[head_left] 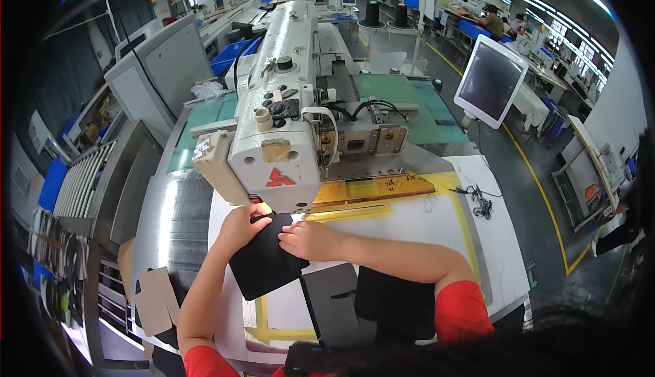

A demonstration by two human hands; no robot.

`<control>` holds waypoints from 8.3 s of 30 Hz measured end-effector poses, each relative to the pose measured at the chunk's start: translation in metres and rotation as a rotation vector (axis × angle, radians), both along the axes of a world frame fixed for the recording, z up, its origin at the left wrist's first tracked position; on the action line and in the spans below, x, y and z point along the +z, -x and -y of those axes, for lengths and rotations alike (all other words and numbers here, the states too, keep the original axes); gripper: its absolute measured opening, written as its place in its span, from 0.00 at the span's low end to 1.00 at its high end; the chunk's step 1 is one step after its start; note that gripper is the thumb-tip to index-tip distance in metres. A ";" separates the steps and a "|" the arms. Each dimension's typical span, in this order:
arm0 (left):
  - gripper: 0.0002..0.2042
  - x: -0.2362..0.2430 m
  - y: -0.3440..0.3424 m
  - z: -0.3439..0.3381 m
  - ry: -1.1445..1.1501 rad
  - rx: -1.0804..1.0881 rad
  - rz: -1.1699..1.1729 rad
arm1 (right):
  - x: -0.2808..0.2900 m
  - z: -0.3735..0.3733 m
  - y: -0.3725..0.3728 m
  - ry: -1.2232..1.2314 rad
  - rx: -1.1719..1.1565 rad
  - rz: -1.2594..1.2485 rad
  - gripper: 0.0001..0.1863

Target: Operating an industrial sewing machine to join black fabric or leather components.

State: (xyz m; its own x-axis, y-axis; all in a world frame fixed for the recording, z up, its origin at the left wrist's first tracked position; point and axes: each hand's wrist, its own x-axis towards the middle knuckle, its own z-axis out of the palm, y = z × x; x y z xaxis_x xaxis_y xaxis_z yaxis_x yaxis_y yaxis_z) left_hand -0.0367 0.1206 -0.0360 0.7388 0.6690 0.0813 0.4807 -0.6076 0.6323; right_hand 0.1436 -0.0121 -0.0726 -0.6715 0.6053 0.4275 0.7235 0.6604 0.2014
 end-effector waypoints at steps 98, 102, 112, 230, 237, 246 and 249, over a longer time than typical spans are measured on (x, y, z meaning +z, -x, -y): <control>0.34 -0.036 -0.087 0.102 -0.640 -0.516 -0.177 | -0.026 0.112 -0.090 0.204 -0.726 -0.255 0.39; 0.33 -0.036 -0.087 0.102 -0.669 -0.527 -0.159 | -0.023 0.112 -0.090 0.172 -0.715 -0.260 0.38; 0.31 -0.023 -0.087 0.111 -0.583 -0.477 -0.107 | -0.011 0.115 -0.092 0.180 -0.689 -0.287 0.33; 0.35 -0.026 -0.075 0.112 -0.635 -0.304 -0.140 | 0.004 0.115 -0.091 0.177 -0.694 -0.321 0.30; 0.34 -0.028 -0.074 0.112 -0.628 -0.292 -0.102 | 0.007 0.115 -0.090 0.192 -0.729 -0.246 0.30; 0.33 -0.025 -0.075 0.111 -0.576 -0.305 -0.097 | 0.006 0.115 -0.090 0.196 -0.727 -0.268 0.31; 0.34 -0.025 -0.075 0.113 -0.631 -0.282 -0.121 | 0.008 0.116 -0.089 0.194 -0.737 -0.252 0.31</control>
